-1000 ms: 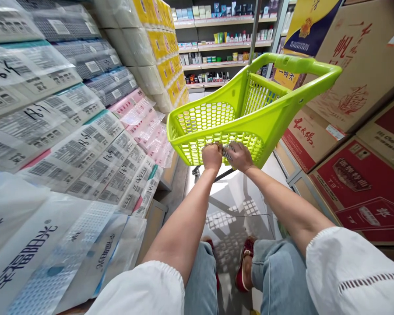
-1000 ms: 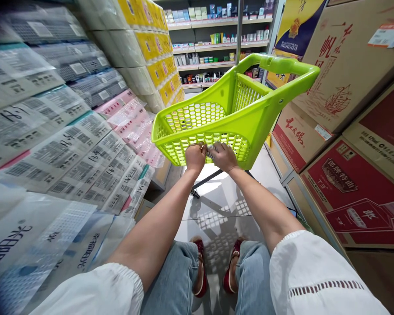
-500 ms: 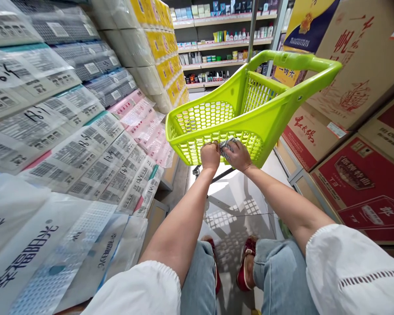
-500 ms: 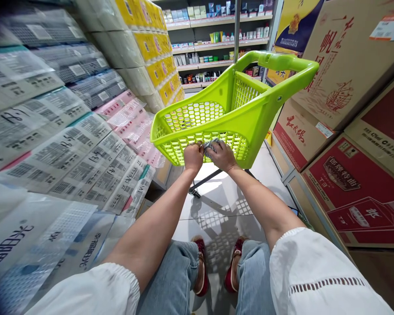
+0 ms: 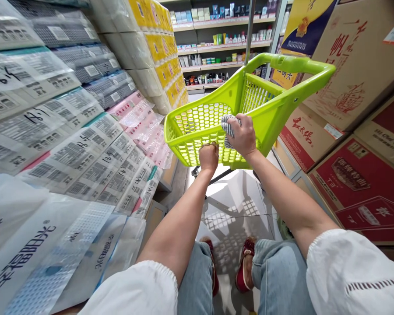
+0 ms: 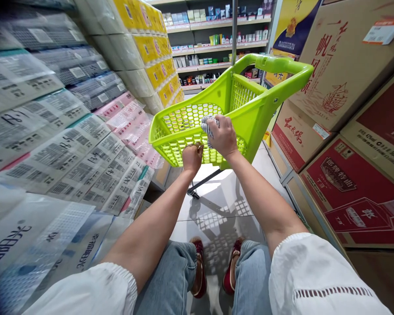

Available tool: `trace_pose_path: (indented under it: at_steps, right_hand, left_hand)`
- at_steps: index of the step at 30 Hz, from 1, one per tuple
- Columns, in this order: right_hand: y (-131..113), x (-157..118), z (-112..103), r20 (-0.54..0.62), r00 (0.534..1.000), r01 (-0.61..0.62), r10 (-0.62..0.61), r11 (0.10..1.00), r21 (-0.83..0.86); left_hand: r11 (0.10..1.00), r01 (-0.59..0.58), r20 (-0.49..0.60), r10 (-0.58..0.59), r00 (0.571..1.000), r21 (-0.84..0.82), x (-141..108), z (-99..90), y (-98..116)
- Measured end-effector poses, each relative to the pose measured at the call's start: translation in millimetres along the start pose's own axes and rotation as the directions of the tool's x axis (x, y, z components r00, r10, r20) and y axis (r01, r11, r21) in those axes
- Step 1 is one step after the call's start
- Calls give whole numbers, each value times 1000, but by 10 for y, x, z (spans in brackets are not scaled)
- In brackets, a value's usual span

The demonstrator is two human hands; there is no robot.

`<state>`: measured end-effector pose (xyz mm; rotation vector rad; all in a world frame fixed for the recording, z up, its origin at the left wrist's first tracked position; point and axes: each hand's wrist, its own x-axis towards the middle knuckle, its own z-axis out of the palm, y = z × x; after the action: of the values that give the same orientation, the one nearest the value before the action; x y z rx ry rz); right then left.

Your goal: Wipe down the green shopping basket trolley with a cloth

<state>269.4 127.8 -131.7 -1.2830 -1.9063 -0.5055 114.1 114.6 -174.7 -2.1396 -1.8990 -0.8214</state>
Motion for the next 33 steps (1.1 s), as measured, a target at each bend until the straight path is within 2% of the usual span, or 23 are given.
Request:
trace_pose_path:
  at_steps: [2,5,8,11,12,14,18,20,23,28,31,33]
  right_hand:
    - [-16,-64,51,28,999,27,-27,1000,-13]
    - [-32,-357,235,145,984,105,-100,994,-28]
    - [-16,-691,371,306,938,177,-160,984,-29]
    - [56,-868,380,408,886,246,-222,969,-7]
    - [92,-873,360,409,883,254,-231,967,0]
    - [169,-797,296,354,912,220,-206,975,-1]
    - [270,-432,98,127,990,61,-60,998,-3]
    - [274,-255,-6,32,999,5,-5,1000,1]
    - [252,-120,-96,-17,1000,-19,19,1000,0]
    - [251,-274,46,100,995,-16,18,1000,-25]
    - [276,-550,228,235,972,3,7,999,-43]
    - [300,-766,331,348,936,67,-50,997,-36]
  left_hand:
    - [1000,3,-2,-3,1000,-6,3,9,-3]
    - [1000,14,16,-14,1000,-11,17,14,-13]
    - [1000,18,33,-17,999,-25,29,2,-18]
    - [1000,14,44,-13,999,-21,5,-30,-7]
    - [1000,10,42,-10,999,-12,-14,-45,3]
    - [1000,-15,25,14,1000,13,-65,-79,35]
    - [987,-156,-6,157,988,35,-140,-113,167]
    - [979,-201,19,201,979,14,-128,-80,261]
    - [987,-158,75,158,985,-9,-57,24,394]
    - [996,-93,112,92,989,-1,67,146,472]
    - [994,-107,107,106,989,4,102,153,431]
    - [992,-125,89,125,988,-5,109,158,394]
